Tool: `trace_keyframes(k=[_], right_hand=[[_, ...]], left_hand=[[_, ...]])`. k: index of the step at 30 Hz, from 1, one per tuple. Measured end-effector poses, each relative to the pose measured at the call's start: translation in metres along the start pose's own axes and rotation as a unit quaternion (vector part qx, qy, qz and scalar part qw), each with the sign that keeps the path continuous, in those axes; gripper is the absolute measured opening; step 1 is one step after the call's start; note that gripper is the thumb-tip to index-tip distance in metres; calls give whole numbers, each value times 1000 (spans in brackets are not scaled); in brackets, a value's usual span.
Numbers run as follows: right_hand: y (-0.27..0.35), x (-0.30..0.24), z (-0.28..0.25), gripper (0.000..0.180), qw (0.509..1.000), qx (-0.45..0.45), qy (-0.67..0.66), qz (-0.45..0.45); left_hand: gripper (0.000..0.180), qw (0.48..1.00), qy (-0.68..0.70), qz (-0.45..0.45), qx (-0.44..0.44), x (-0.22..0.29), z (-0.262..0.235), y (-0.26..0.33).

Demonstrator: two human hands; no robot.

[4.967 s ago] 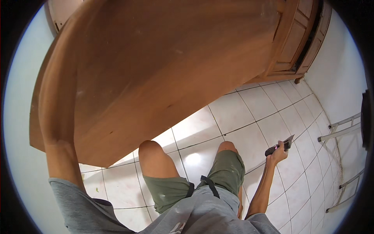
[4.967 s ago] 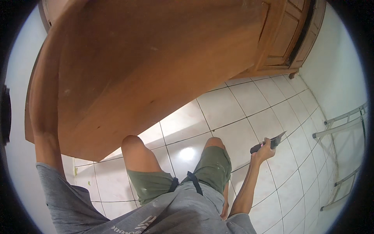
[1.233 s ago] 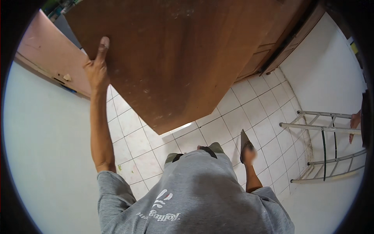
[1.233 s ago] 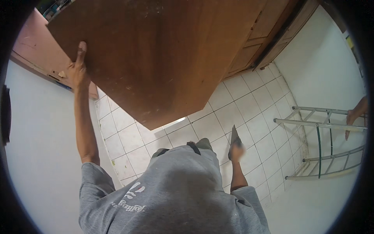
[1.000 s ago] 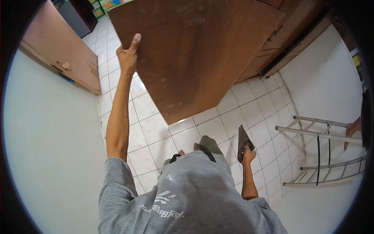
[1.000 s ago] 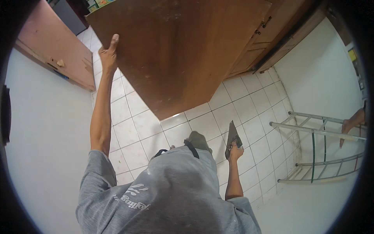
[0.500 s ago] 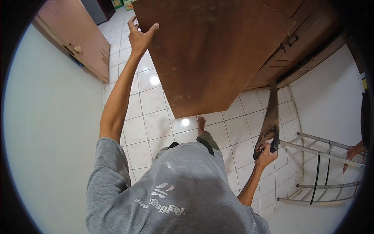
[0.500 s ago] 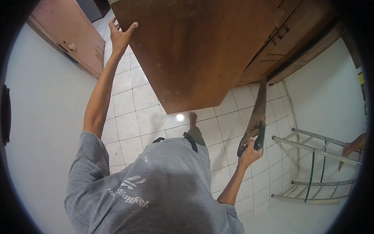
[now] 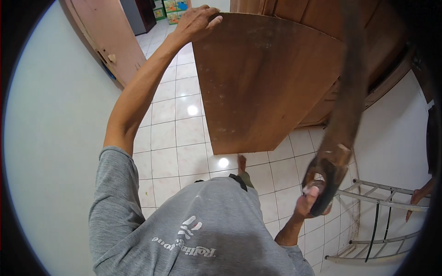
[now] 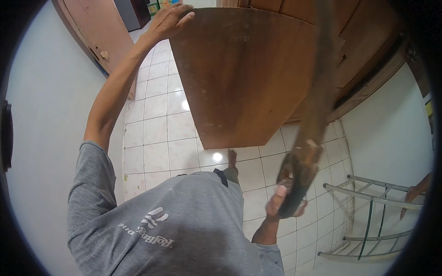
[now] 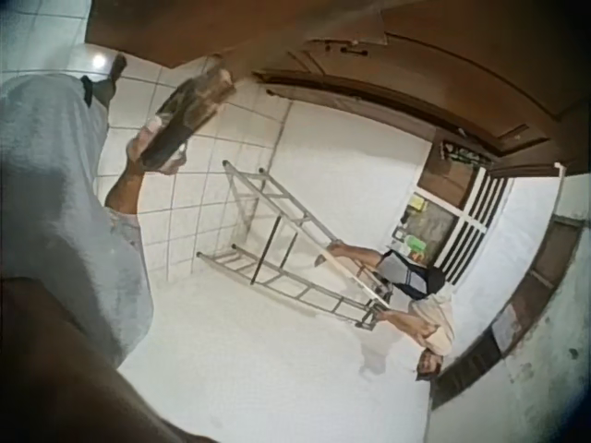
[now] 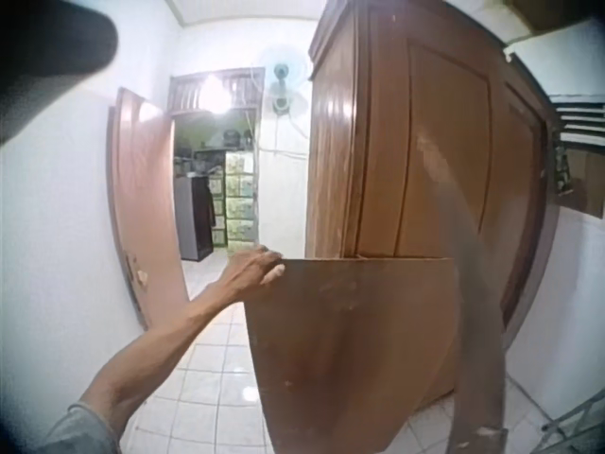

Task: The person uses a hand saw to cut a wooden board while holding it steady with one hand on a tiled floor.

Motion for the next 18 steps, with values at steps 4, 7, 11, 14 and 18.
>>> trace_keyframes(k=[4, 7, 11, 14, 18], right_hand=[[10, -20, 60, 11, 975, -117, 65, -179], [21, -23, 113, 16, 987, -81, -19, -134], [31, 1, 137, 28, 987, -99, -36, -124], [39, -1, 155, 21, 995, -76, -30, -61], [33, -13, 160, 15, 989, -145, -42, 6]], left_hand=[[39, 988, 79, -88, -95, -6, -5, -15], [41, 939, 189, -181, -221, -39, 4, -23], [44, 945, 204, -184, -179, -32, 6, -28], [41, 937, 172, -235, -191, -33, 4, -26], [45, 960, 148, -204, -121, -33, 12, -18]])
Point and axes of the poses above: each hand's wrist, its own y-axis away from the middle knuckle, its own z-axis out of the palm, x = y × z, the point moved 2 cm from there along -y, towards the middle knuckle, and after that the axes turned 9 degrees about x, right-handed, at the moved point
